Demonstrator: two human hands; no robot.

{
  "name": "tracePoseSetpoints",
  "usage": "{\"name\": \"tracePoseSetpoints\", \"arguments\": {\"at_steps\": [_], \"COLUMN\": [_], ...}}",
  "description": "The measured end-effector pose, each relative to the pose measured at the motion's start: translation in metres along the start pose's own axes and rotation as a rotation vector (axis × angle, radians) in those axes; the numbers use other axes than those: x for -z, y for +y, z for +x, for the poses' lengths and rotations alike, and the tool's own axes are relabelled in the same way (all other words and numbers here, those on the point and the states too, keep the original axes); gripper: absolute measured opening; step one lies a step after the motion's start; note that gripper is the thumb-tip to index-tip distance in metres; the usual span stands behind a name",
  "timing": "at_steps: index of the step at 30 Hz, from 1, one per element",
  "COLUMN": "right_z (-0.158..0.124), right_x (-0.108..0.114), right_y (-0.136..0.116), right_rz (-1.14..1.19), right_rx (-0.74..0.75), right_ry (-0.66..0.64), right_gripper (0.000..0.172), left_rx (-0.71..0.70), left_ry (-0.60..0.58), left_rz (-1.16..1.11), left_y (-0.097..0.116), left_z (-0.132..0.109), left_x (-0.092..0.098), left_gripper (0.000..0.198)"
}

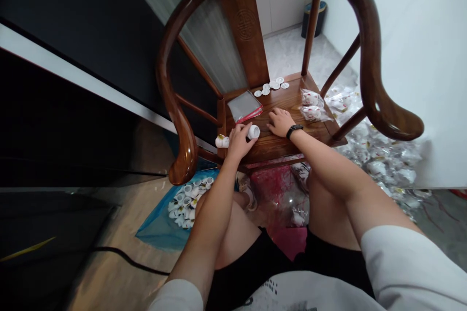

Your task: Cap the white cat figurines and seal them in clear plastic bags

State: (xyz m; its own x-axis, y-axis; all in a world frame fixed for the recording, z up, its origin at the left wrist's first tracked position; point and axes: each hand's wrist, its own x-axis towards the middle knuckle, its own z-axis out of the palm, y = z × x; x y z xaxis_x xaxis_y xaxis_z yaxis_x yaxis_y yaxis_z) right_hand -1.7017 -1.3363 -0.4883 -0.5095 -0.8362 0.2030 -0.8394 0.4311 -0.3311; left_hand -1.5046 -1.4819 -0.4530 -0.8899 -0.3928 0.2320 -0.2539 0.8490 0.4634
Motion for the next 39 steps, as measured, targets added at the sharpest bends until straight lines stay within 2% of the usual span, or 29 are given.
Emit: {"name": "tracePoseSetpoints", "arguments": {"at_steps": [3,7,12,17,20,24,27,30,32,35,39], "right_z": [0.026,0.059,0.097,0.114,0.112,0.101,0.086,0.069,0.06,0.049,0.025], "right_x": [-0.014,-0.02,-0.031,-0.041,-0.041,-0.035,-0.028,-0.016,-0.006,0.01,0.031], "right_y": [0.014,0.027,0.03,0.033,0.034,0.032,0.031,0.029,0.027,0.019,-0.01], "right_rz": [0.021,0.005,-0.043,0.004,0.013,0.001,-0.028,-0.06,-0.06,-0.012,0.171], "right_rx": [-0.006,-0.051,-0.092,-0.113,-0.105,-0.155,-0.201,-0.237,-0.251,-0.255,-0.139], "right_ry": [-0.003,0.049,0.063,0.039,0.087,0.096,0.112,0.125,0.101,0.079,0.223], "right_gripper": [0.058,0.064,0.071,0.073,0.072,0.054,0.046,0.042,0.04,0.033,0.025], "left_rx": [-0.011,-0.038,-0.096,-0.04,0.018,0.089,0.115,0.17,0.189,0.135,0.099], "left_ry": [0.085,0.182,0.188,0.216,0.266,0.233,0.216,0.268,0.312,0.358,0.349], "left_rz": [-0.269,-0.641,-0.778,-0.981,-1.107,-1.233,-1.303,-1.367,-1.427,-1.502,-1.379], "left_y": [-0.003,-0.003,0.0,-0.004,-0.005,-0.002,0.001,0.003,0.005,0.009,0.014], "left_z": [0.005,0.01,0.011,0.012,0.013,0.01,0.008,0.007,0.008,0.009,0.007], "left_x": [-0.003,-0.001,0.009,0.007,0.004,0.004,0.005,0.006,0.007,0.009,0.009], "left_gripper": [0.059,0.063,0.081,0.066,0.07,0.084,0.074,0.065,0.062,0.065,0.064]}}
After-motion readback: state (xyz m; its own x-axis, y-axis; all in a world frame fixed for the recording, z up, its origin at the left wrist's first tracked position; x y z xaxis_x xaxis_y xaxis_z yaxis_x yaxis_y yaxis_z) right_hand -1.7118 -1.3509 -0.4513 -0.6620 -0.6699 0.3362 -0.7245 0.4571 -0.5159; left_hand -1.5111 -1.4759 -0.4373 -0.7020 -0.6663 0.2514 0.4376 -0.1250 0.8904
